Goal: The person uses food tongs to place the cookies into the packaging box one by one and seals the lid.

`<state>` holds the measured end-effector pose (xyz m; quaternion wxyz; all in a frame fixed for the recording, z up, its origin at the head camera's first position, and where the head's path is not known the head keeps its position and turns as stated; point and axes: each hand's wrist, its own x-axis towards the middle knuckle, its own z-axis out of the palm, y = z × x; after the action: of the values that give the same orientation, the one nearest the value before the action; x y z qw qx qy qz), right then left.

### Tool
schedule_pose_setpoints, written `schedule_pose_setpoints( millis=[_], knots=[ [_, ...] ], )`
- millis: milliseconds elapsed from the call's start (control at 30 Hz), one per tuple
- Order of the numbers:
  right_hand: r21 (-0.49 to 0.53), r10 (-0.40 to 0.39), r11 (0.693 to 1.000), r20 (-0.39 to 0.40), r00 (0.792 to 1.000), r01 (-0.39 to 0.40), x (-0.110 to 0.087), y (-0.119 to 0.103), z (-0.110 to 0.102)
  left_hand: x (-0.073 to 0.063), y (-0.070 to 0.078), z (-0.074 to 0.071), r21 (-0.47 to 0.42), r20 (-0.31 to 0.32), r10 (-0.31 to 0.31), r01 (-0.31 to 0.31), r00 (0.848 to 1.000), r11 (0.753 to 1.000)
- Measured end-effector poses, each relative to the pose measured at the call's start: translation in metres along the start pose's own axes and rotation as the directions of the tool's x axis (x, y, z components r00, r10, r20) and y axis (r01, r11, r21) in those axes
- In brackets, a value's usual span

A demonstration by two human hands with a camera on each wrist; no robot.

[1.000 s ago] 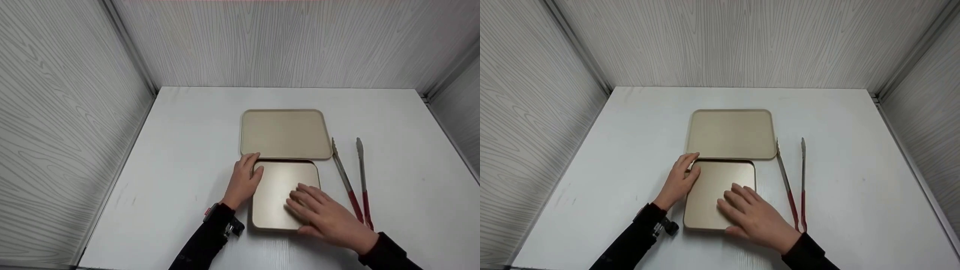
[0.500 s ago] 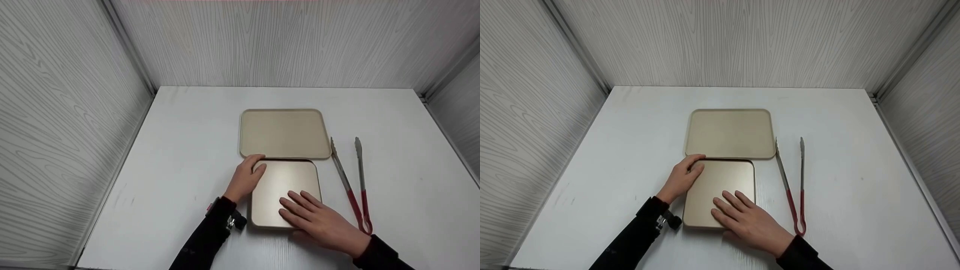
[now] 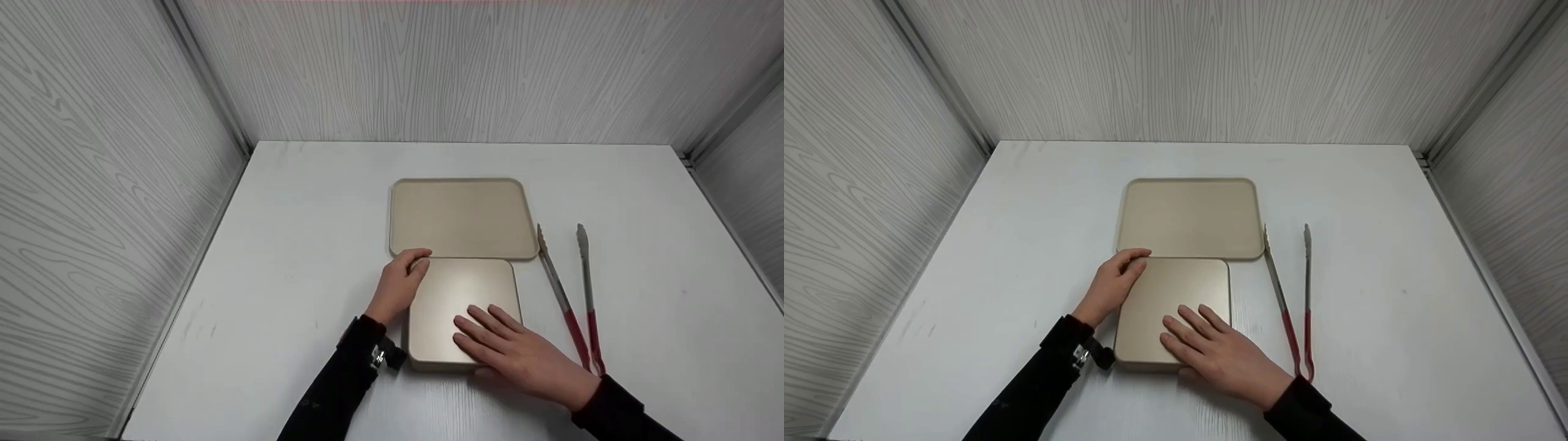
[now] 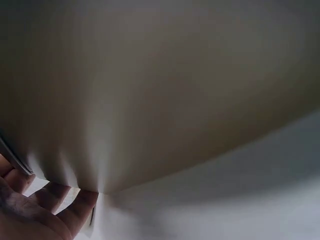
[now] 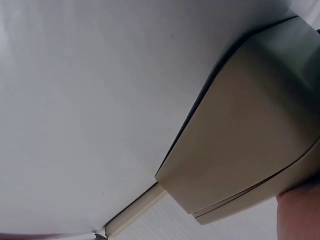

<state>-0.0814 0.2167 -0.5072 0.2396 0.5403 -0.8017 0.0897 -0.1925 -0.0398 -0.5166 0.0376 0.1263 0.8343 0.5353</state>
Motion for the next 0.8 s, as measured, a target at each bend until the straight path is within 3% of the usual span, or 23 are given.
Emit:
schedule_pose_setpoints(
  millis=[433, 533, 633, 700, 800],
  knots=[
    [0.075, 0.035, 0.996, 0.038, 0.999, -0.038, 0.001, 0.009, -0.001, 0.004, -0.001, -0.001, 0.002, 0.027, -0.035, 0.035, 0.999, 0.999],
    [0.094, 0.093, 0.991, 0.065, 0.994, -0.098, 0.000, 0.011, -0.004, 0.002, -0.002, -0.007, 0.008, 0.062, -0.012, 0.011, 0.998, 1.000],
    [0.075, 0.188, 0.978, 0.075, 0.979, -0.193, -0.001, 0.016, -0.008, -0.005, -0.001, -0.016, 0.078, 0.089, 0.055, -0.062, 0.995, 0.995],
    [0.043, 0.254, 0.965, 0.068, 0.965, -0.257, -0.002, 0.022, -0.012, -0.011, 0.002, -0.022, 0.187, 0.099, 0.122, -0.139, 0.988, 0.972],
    [0.007, 0.363, 0.931, 0.076, 0.929, -0.365, -0.005, 0.032, -0.017, -0.021, 0.009, -0.028, 0.385, 0.133, 0.216, -0.251, 0.967, 0.888]
  ],
)
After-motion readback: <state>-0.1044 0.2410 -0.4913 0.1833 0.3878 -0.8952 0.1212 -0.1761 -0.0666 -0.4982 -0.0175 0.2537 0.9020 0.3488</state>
